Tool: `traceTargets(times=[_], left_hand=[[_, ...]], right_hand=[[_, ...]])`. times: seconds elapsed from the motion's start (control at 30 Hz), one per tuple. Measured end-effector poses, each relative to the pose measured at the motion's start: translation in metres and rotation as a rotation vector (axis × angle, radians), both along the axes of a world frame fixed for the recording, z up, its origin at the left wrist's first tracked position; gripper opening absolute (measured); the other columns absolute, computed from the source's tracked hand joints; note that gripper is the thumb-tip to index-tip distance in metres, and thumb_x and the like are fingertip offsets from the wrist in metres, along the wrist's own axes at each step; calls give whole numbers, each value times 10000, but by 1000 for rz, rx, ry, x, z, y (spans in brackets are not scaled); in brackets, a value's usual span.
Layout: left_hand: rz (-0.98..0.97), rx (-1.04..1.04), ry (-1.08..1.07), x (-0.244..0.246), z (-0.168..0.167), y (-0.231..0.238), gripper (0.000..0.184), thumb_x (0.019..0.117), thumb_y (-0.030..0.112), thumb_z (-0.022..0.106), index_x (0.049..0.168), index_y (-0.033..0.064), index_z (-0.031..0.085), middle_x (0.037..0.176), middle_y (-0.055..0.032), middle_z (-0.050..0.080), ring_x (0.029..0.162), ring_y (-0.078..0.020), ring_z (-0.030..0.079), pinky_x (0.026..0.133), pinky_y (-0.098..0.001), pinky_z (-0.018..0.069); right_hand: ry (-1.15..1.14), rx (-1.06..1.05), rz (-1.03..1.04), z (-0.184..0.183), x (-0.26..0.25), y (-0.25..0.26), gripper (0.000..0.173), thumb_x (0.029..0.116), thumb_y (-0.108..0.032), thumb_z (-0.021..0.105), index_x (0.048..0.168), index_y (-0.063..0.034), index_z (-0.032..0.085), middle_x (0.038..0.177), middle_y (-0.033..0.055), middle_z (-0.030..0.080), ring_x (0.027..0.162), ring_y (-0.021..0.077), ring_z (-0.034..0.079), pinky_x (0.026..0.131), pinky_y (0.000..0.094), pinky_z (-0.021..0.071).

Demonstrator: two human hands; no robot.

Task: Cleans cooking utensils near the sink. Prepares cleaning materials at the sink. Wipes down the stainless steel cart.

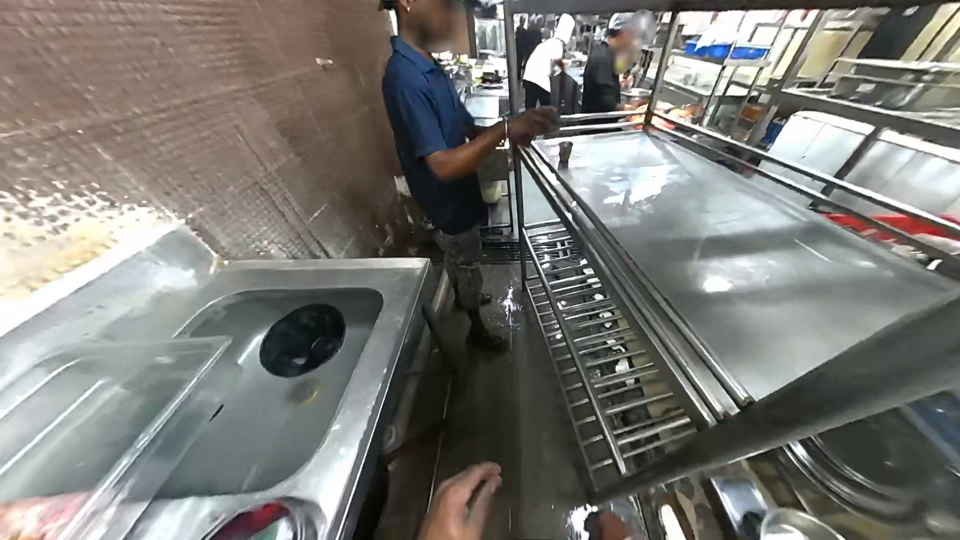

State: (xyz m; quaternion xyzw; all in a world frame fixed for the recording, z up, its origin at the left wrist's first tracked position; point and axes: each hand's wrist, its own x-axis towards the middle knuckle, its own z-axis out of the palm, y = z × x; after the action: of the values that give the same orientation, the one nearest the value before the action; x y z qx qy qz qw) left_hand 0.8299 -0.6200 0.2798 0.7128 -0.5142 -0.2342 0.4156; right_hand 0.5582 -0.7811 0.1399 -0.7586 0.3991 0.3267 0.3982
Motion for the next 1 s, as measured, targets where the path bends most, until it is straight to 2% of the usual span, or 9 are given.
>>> traceTargets(times=[0.07, 0.23, 0.33, 0.43, 0.6, 0.73, 0.8, 0.87, 1.0], left_hand=[[98, -116, -27, 5, 3, 14, 263, 1018, 210, 595, 1167, 43, 733, 1024, -52, 768, 943, -127, 740, 894, -360, 623], [250, -144, -82, 14, 30, 56, 308, 1063, 283, 550, 1163, 60, 737, 1041, -32, 766, 968, -101, 730, 930, -348, 610], [357, -235, -119, 23, 31, 85, 281, 1058, 238, 549, 1143, 46, 736, 966, -23, 765, 870, -93, 733, 840, -329, 637], [575, -353, -191, 36, 39, 118, 276, 1042, 213, 544, 1116, 33, 740, 869, -21, 739, 745, -77, 695, 720, -300, 628], [1081, -465, -192, 65, 46, 191, 253, 992, 132, 577, 1121, -49, 698, 848, -42, 710, 691, -60, 653, 650, -256, 589], [1358, -381, -24, 96, 36, 237, 240, 984, 79, 571, 1162, -52, 663, 922, -77, 695, 749, -86, 657, 696, -260, 576], [1401, -290, 91, 106, 25, 245, 236, 994, 77, 583, 1187, -37, 658, 981, -112, 696, 806, -140, 664, 742, -316, 576], [1391, -215, 176, 110, 13, 246, 249, 997, 78, 601, 1211, -37, 657, 1084, -151, 706, 918, -197, 691, 840, -392, 588], [1357, -180, 213, 109, -2, 239, 266, 967, 117, 646, 1197, -15, 676, 1130, -132, 706, 1002, -193, 697, 893, -391, 595]], right_hand=[[-64, -23, 22, -11, 2, -8, 407, 1015, -295, 590, 1331, -47, 656, 1318, 236, 667, 1263, 397, 619, 1084, 610, 459], [-231, -25, 32, -26, 32, -16, 415, 1019, -272, 613, 1358, -35, 643, 1308, 221, 676, 1252, 355, 631, 1110, 549, 467], [-373, -25, 28, -29, 58, -15, 338, 1000, -195, 625, 1272, -5, 686, 1180, 221, 718, 1125, 347, 686, 1032, 544, 521], [-473, -9, 16, 13, 103, -5, 321, 1010, -154, 612, 1274, 17, 671, 1173, 217, 718, 1095, 324, 697, 1013, 506, 541], [-768, 27, 146, 113, 208, 26, 299, 1025, -164, 593, 1237, 33, 668, 1106, 167, 739, 956, 235, 738, 887, 410, 616], [-980, 9, 351, 198, 301, 94, 241, 986, -186, 641, 1154, -28, 711, 999, 84, 753, 835, 160, 743, 792, 371, 643], [-957, -109, 569, 226, 338, 135, 309, 965, -245, 676, 1203, -52, 714, 1071, 105, 745, 898, 222, 739, 833, 445, 626], [-779, -254, 765, 247, 367, 177, 414, 970, -348, 666, 1303, -103, 681, 1223, 133, 711, 1079, 313, 707, 913, 533, 583], [-488, -450, 965, 242, 402, 238, 578, 938, -407, 682, 1394, -68, 576, 1339, 252, 607, 1205, 445, 608, 934, 615, 515]])
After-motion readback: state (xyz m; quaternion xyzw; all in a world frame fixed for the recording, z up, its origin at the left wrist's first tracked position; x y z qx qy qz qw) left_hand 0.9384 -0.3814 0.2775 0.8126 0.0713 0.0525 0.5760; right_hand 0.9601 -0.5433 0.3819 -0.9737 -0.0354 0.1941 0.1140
